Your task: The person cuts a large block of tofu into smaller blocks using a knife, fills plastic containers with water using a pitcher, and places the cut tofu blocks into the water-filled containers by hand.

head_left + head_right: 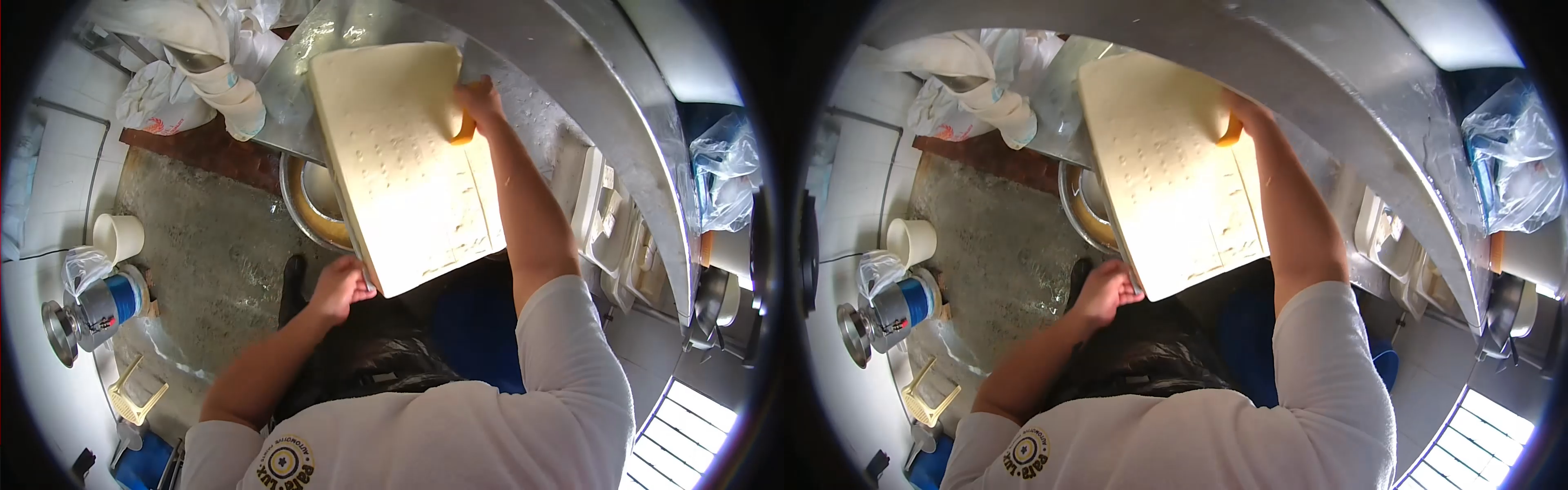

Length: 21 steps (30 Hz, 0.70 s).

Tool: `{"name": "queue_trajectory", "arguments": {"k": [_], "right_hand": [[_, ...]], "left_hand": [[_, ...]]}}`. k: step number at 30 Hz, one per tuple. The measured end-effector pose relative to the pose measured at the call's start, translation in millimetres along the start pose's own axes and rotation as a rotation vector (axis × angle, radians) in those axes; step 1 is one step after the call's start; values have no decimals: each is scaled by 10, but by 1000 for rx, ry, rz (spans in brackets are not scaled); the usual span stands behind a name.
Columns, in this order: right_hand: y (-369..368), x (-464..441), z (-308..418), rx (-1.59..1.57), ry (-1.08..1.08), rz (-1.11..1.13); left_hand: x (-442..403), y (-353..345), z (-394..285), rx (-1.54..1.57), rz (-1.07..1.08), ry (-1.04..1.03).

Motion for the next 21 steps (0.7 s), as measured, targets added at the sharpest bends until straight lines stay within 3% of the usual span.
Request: {"name": "queue_trajectory", "arguments": {"k": [3,6,9,12,14,16,18,20,21], "right_hand": [[-78,-156,-87,39,82,-1],[-226,-48,278,54,117,210],[-227,17,516,309,253,176],[-84,185,438,578,200,72],[172,590,386,395,450,-25],[494,1213,341,180,477,-40],[739,1755,41,235,211,-106],[862,2457,-144,85,124,-152],[880,2844,-154,-37,-30,-115]], "left_hand": [[-55,-234,292,-34,107,111],[-300,-573,554,-31,223,227],[-593,-1001,702,-39,373,314],[-918,-1350,756,-128,436,294],[-1072,-1576,680,-228,422,278],[-1187,-1746,496,-618,371,303],[-1555,-1687,325,-1182,446,88],[-1635,-1523,149,-1260,481,37],[-1946,-1238,247,-1181,588,-58]]}}
Point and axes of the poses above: each hand's wrist, its own x-axis away from the middle knuckle, its own y-axis out of the back of the hand, z = x × y, the point moved 5 cm from there along -x, towards the middle knuckle, and after that the axes turned 8 degrees about z, right-handed, at the moved point
